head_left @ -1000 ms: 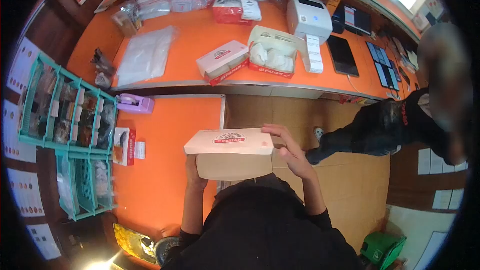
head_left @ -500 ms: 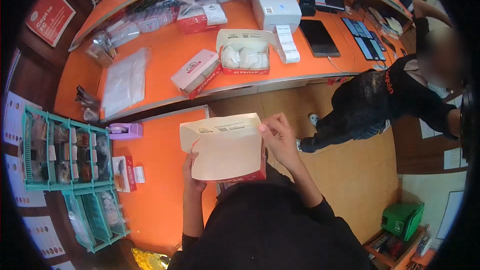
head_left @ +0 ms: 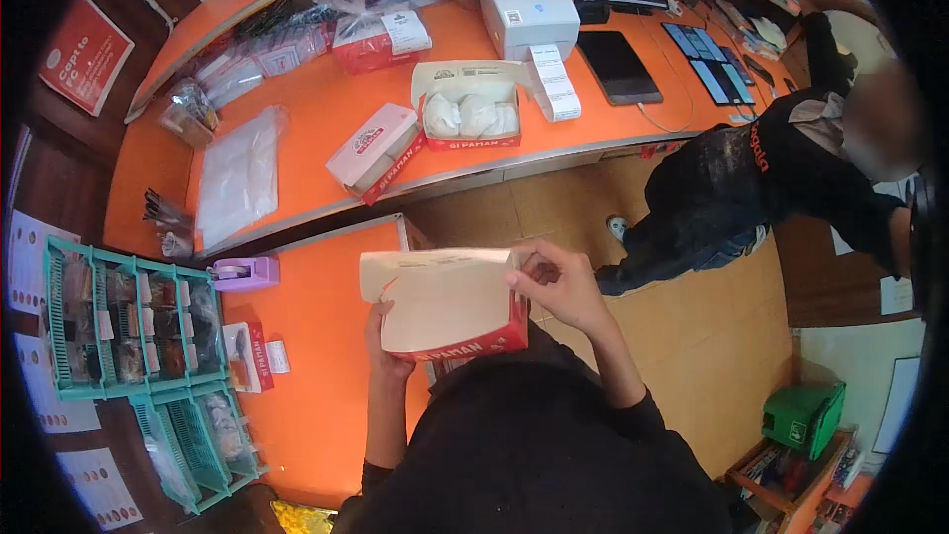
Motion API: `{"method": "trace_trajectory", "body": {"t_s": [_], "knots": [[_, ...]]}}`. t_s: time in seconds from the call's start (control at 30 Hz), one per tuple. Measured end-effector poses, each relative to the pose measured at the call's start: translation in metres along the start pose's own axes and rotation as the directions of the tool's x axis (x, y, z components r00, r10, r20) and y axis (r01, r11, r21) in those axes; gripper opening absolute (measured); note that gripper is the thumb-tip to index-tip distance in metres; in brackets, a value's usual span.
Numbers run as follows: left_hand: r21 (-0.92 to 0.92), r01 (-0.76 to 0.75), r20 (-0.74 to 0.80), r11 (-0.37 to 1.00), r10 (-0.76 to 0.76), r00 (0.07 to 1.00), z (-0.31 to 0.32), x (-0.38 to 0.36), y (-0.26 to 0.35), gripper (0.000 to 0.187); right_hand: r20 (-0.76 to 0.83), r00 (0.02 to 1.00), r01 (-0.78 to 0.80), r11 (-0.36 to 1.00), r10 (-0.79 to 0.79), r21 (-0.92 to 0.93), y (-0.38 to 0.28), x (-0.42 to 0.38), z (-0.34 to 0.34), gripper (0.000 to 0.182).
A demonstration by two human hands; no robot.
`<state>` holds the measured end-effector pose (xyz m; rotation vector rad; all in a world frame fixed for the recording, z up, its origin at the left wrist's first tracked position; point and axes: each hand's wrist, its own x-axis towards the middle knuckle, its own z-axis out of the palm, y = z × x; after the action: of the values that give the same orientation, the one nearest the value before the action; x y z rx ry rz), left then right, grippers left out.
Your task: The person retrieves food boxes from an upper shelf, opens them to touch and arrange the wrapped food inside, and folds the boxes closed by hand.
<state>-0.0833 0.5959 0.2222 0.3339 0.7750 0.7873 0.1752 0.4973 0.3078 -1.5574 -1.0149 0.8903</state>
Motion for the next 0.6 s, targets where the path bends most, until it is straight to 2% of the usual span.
{"method": "trace_trajectory", "body": {"t_s": [0.03,0.07,0.13,0.17,0.23,0.27,0.33,0.37,0.43,0.47,0.53,0.57,0.6], "knots": [[-0.027,-0.006,0.009,1.000,0.006,1.000,-0.001,0.000,0.001,0.044,0.098,0.995,0.004,1.000,-0.002,-0.018,-0.002,-0.002,-0.004,0.033],[-0.028,-0.006,0.007,1.000,0.007,1.000,-0.003,0.000,0.001,0.044,0.100,0.995,0.003,1.000,-0.001,-0.018,0.000,-0.003,-0.007,0.033],[-0.056,0.004,0.004,0.998,-0.003,1.000,-0.009,0.000,0.001,0.047,0.235,0.949,0.254,0.951,-0.210,-0.177,0.003,-0.005,-0.012,0.040],[-0.059,-0.002,-0.001,0.998,0.001,1.000,-0.005,-0.002,0.002,0.047,0.241,0.947,0.256,0.951,-0.211,-0.176,0.007,-0.005,-0.011,0.040],[-0.072,0.019,0.013,0.997,-0.018,1.000,0.005,-0.009,0.005,0.062,0.214,0.957,0.176,0.979,-0.195,0.103,0.019,-0.008,-0.006,0.046],[-0.075,0.011,0.008,0.997,-0.010,1.000,0.007,-0.014,0.006,0.062,0.223,0.954,0.179,0.978,-0.199,0.106,0.024,-0.009,-0.005,0.046],[-0.275,0.060,0.311,0.960,0.030,0.950,0.008,-0.021,0.009,0.080,0.223,0.963,0.111,0.977,-0.151,0.181,0.031,-0.011,-0.004,0.049],[-0.278,0.047,0.305,0.959,0.042,0.951,0.009,-0.022,0.009,0.080,0.234,0.959,0.115,0.976,-0.157,0.184,0.031,-0.013,-0.002,0.049],[0.082,-0.210,0.362,0.974,0.167,0.917,0.014,-0.025,0.007,0.105,0.230,0.965,0.029,0.925,-0.124,0.380,0.029,-0.017,0.002,0.053],[0.078,-0.222,0.355,0.972,0.181,0.917,0.016,-0.026,0.006,0.105,0.244,0.961,0.029,0.924,-0.131,0.381,0.035,-0.017,-0.002,0.053],[0.295,-0.350,0.352,0.889,0.239,0.905,0.024,-0.026,0.007,0.122,0.257,0.956,0.036,0.921,-0.145,0.387,0.052,-0.014,-0.014,0.062],[0.293,-0.358,0.348,0.886,0.250,0.904,0.034,-0.025,0.009,0.122,0.266,0.952,0.037,0.921,-0.150,0.389,0.045,-0.012,-0.017,0.062],[0.444,-0.520,0.448,0.729,0.322,0.834,0.047,-0.025,0.012,0.125,0.237,0.950,0.150,0.963,-0.203,0.225,0.030,-0.010,-0.023,0.065]]}}
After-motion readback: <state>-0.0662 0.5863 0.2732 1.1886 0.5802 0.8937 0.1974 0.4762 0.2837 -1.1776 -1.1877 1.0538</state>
